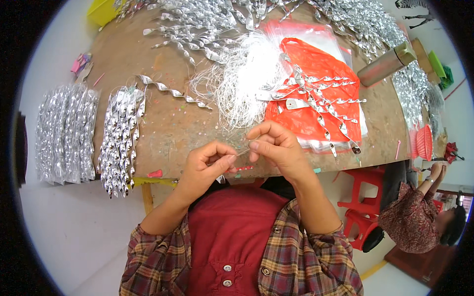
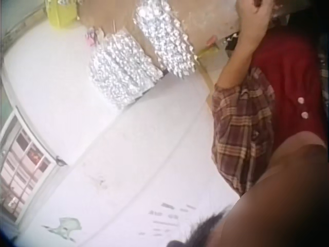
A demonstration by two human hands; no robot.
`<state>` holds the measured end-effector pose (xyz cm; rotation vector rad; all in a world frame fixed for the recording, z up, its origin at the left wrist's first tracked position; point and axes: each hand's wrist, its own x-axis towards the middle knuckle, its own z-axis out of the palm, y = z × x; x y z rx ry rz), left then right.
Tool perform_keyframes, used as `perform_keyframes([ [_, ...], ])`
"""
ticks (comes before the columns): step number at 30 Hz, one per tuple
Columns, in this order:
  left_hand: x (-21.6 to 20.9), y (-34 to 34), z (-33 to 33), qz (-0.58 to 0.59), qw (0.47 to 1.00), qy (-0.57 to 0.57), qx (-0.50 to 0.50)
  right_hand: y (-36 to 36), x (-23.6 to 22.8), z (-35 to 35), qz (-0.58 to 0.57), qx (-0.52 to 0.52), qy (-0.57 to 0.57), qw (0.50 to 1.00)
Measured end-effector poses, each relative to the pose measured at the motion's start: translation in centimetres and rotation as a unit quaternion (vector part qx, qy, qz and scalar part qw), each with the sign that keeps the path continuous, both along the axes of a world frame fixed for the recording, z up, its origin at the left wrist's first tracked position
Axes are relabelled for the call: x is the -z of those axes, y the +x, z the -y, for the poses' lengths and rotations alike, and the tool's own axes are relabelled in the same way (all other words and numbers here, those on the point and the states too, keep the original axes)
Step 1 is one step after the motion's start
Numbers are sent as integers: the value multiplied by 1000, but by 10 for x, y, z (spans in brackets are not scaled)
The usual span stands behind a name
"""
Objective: Packing silver tinsel decorations into plastic bags at a workshop table.
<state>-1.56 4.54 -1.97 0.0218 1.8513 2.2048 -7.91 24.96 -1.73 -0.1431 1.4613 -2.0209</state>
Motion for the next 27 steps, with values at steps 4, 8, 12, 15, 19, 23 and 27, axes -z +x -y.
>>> perform_keyframes([
  [4, -3, 3, 1, 2, 1000, -12, -17, -4, -16, 4, -62, 3, 91, 994],
  [8, -3, 0, -1, 21, 996, -71, -39, -3, -16, 9, -454, 75, 318, 829],
  [12, -1, -2, -3, -18, 991, -118, -56, 14, -39, 18, -552, 35, 355, 753],
  [15, -4, -1, -7, -41, 988, -139, -58, 15, -32, 26, -593, 14, 368, 716],
  [19, -3, 1, -11, -60, 987, -113, -95, 15, -27, 27, -614, 22, 373, 696],
  [23, -2, 9, -6, 25, 997, 20, -68, 16, -17, 24, -587, 35, 344, 732],
  [27, -3, 10, -3, 87, 991, 81, -59, 23, -14, 30, -205, 75, 132, 967],
])
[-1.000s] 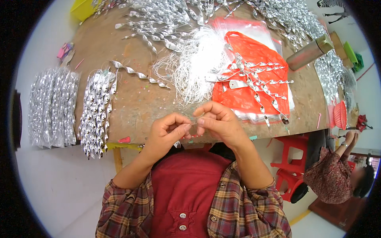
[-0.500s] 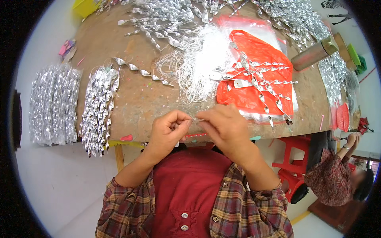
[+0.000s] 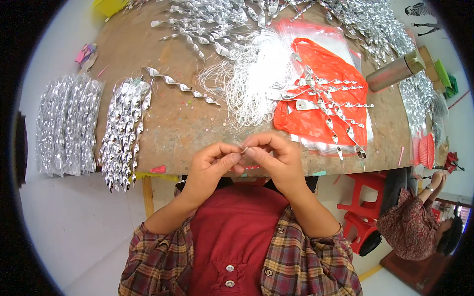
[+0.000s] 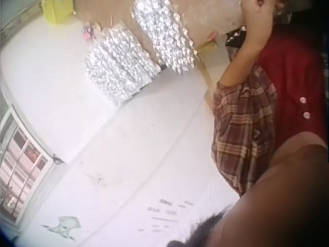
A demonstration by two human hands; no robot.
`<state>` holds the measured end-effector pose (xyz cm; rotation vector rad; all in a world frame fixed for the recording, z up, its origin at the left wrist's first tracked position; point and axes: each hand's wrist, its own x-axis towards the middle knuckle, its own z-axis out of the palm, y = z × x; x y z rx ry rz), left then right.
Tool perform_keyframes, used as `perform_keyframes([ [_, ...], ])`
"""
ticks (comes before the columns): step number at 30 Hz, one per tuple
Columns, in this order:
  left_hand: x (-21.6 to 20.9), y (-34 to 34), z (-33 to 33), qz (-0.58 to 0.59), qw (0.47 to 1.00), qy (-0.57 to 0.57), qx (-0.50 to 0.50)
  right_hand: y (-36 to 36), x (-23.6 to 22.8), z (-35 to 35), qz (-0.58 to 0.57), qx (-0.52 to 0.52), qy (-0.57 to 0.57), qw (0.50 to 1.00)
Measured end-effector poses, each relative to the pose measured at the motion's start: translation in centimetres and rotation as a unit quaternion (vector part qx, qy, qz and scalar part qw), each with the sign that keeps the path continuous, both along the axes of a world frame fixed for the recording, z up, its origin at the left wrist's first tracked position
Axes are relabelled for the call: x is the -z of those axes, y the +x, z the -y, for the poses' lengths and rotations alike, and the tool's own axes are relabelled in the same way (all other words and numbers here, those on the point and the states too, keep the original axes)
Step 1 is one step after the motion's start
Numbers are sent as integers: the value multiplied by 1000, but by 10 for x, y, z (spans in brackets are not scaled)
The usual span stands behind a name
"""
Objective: Packing silver tinsel decorations into plastic bags at a workshop table.
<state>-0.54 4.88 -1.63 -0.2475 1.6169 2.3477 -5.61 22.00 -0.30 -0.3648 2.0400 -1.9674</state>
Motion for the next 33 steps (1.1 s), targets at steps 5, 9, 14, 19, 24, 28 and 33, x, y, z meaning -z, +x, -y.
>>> perform_keyframes([
  [5, 2, 0, -1, -31, 999, 16, -30, -1, 7, 3, 92, -47, -131, 986],
  [9, 4, -1, 0, -52, 997, 33, -38, -1, 11, 1, 78, -40, -110, 990],
  [14, 3, 0, 0, -50, 997, 36, -42, -2, 13, 0, 68, -43, -98, 992],
  [19, 2, -2, 1, -20, 999, 30, -38, -1, 14, -4, 76, -63, -91, 991],
  [24, -1, -2, 3, 14, 999, 37, -20, -1, 5, -6, 121, -45, -74, 989],
  [28, -5, -2, 2, -1, 1000, 16, -9, -8, 9, -11, 41, -61, -20, 997],
  [33, -3, -2, 3, 0, 1000, 0, 6, -11, 6, -12, -31, -85, 39, 995],
])
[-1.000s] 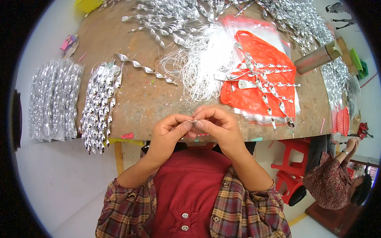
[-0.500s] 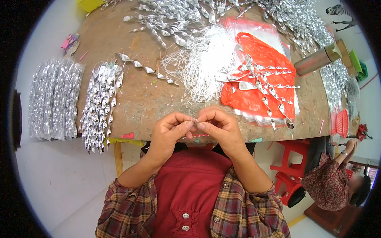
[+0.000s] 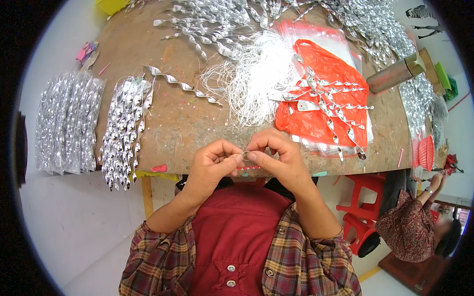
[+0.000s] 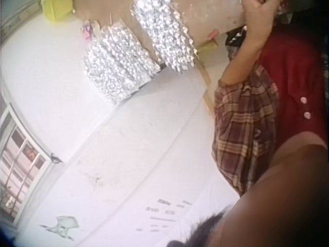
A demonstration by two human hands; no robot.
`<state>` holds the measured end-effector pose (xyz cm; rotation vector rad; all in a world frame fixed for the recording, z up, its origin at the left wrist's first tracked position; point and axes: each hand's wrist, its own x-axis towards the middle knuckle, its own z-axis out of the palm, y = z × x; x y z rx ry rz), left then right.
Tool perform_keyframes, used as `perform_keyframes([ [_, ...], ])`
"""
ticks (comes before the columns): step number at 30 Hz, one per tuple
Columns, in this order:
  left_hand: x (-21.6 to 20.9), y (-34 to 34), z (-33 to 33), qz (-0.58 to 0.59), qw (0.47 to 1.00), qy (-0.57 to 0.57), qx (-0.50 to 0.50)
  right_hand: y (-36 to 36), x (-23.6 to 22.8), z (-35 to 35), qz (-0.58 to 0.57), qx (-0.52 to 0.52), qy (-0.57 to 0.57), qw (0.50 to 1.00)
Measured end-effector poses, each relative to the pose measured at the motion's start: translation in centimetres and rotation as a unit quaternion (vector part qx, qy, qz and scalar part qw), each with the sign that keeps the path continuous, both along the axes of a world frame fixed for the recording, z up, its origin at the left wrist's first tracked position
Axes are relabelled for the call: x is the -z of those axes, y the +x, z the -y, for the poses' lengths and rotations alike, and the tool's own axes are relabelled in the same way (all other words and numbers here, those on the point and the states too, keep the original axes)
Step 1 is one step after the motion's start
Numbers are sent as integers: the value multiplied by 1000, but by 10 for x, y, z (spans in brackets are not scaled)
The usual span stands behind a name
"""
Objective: Packing silver tinsel decorations into plastic bags at a workshop table.
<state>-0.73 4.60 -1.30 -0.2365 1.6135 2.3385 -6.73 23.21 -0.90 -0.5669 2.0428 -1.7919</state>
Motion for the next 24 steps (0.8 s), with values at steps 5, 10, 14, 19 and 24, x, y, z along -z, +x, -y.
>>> perform_keyframes([
  [5, 3, -1, 0, 17, 999, 37, 0, 0, 0, 0, -42, -7, 27, 999],
  [10, 3, -2, -1, 28, 998, 47, 4, -1, -3, 1, -10, -1, 24, 1000],
  [14, 4, 1, -6, -43, 998, -35, -17, -1, -7, 5, -88, -25, 41, 995],
  [19, 9, 1, -6, -91, 987, -133, -27, -2, -8, 7, -193, -23, 110, 975],
  [24, 0, -3, 1, 24, 999, 11, 20, -6, 1, 4, -63, -8, 33, 997],
])
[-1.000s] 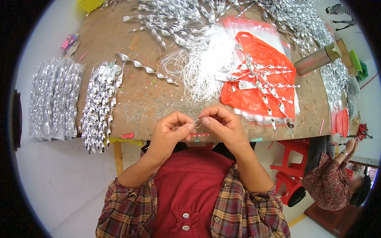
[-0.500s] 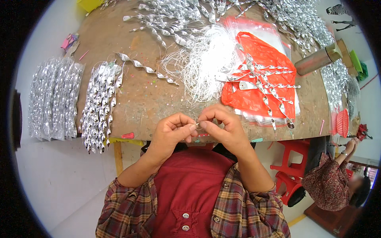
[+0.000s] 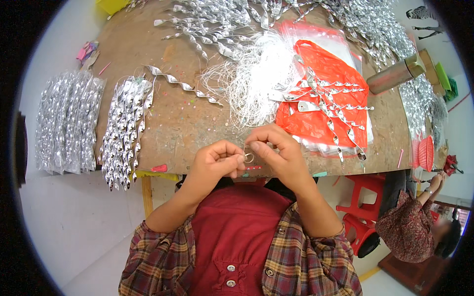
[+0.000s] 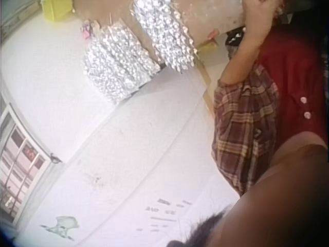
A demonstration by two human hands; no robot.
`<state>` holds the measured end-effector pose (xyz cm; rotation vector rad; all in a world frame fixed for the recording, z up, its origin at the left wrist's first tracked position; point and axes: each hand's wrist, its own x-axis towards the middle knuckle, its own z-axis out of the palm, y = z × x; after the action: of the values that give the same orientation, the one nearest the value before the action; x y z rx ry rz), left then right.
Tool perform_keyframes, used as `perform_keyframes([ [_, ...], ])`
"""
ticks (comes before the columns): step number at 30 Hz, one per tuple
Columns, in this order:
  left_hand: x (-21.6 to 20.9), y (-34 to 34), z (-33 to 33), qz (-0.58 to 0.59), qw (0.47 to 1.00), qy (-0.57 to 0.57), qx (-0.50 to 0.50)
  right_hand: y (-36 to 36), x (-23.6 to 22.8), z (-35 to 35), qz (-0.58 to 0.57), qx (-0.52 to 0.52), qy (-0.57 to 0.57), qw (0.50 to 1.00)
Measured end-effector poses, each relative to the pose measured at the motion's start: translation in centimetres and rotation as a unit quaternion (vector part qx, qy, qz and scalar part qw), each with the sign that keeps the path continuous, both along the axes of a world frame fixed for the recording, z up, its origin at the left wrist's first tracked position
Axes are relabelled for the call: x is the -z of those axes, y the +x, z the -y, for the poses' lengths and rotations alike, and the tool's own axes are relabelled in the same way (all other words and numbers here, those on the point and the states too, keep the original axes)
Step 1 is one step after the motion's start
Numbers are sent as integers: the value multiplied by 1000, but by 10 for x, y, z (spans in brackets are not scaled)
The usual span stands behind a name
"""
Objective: Packing silver tinsel decorations into plastic bags at a workshop table.
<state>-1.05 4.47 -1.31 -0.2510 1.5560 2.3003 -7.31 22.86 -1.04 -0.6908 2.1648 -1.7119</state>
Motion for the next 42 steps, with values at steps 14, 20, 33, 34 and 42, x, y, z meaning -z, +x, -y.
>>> perform_keyframes([
  [14, 12, -6, 3, 46, 995, 62, 58, -8, 0, -9, 127, -78, 15, 989],
  [20, 16, -6, 3, 54, 995, 75, 46, -5, -5, -1, -33, -86, 57, 994],
  [33, 6, -6, 1, 29, 999, 28, 23, -7, 10, -6, 152, 0, -40, 987],
  [34, 7, -5, 0, 30, 999, 28, 23, -7, 7, -6, 85, -18, 1, 996],
  [42, 10, -1, -8, -183, 945, -270, -34, 3, -13, 10, -173, 5, 148, 974],
])
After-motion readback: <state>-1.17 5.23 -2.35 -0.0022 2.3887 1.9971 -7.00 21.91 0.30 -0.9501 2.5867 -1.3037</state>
